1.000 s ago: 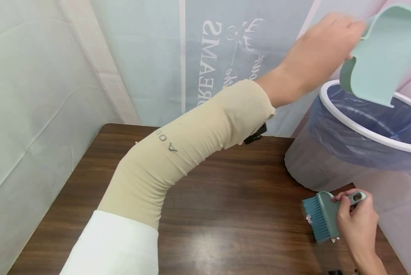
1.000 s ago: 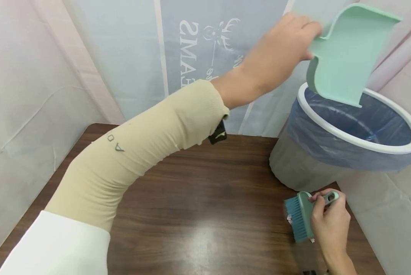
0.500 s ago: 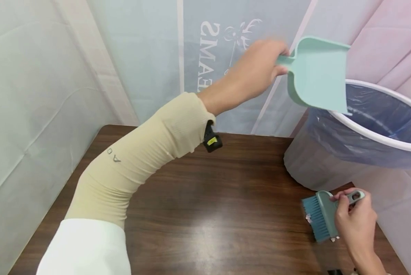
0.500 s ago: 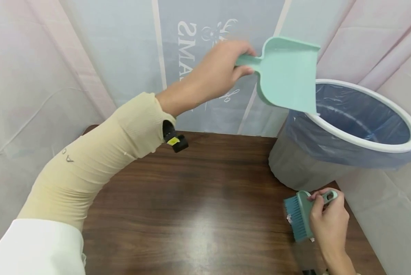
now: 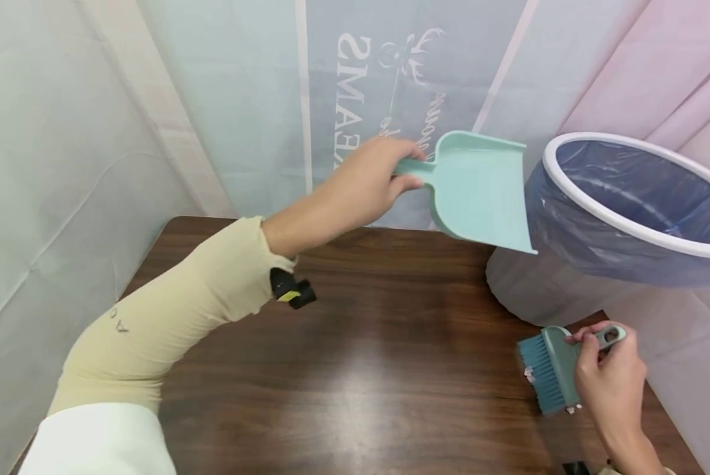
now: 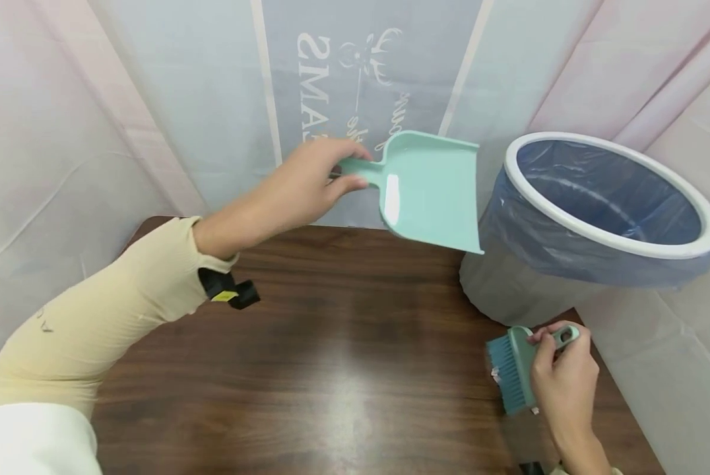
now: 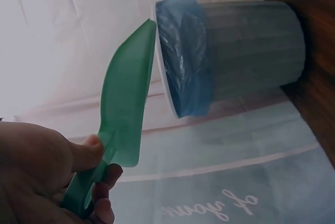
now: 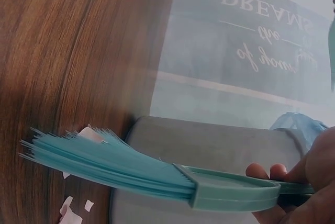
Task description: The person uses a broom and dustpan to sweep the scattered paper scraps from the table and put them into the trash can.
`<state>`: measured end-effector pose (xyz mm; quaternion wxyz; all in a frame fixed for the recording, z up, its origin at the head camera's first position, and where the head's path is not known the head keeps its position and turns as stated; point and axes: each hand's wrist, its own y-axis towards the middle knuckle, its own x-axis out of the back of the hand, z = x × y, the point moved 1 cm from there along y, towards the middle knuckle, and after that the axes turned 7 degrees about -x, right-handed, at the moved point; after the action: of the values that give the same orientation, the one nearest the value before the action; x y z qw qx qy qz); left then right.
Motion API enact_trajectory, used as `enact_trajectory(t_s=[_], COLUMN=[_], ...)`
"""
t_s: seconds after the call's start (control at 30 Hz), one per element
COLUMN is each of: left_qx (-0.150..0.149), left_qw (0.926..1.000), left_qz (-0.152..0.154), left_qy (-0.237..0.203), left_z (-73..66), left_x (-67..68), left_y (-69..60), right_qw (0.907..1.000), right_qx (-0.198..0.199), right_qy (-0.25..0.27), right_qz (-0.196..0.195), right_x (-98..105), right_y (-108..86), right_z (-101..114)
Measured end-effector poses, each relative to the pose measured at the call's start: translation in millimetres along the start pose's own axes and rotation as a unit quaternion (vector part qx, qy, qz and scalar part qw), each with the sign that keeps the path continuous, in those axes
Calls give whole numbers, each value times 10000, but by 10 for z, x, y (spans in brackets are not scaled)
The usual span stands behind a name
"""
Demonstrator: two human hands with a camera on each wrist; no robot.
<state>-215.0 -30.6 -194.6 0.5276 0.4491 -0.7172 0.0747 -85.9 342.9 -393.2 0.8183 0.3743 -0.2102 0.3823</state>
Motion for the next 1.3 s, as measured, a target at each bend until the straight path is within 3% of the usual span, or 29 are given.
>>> enact_trajectory(t_s=[0.23, 0.5, 0.73, 0.9, 1.07, 1.3], left_qx=[403, 567, 833, 999, 1168, 1352], left_qw=[9980, 9945, 9932, 9906, 9873, 9840], left_qz=[-40, -166, -146, -54, -15, 38], left_qy=[-491, -870, -802, -930, -1080, -1160], left_z=[211, 477, 695, 775, 802, 888], left_x=[-33, -163, -434, -584, -747, -1100], left_y=[-482, -1082, -1574, -1894, -2124, -2424], right_qw=[10000, 10000, 10000, 10000, 9999, 9997], right_qx=[18, 31, -49, -44, -93, -215], right_qy=[29, 25, -4, -25, -37, 35], right_qz=[-19, -2, 31, 34, 70, 108], right_x=[-16, -19, -17, -17, -4, 8], right_y=[-1, -7, 3, 5, 8, 14], right_z=[27, 21, 12, -4, -7, -4])
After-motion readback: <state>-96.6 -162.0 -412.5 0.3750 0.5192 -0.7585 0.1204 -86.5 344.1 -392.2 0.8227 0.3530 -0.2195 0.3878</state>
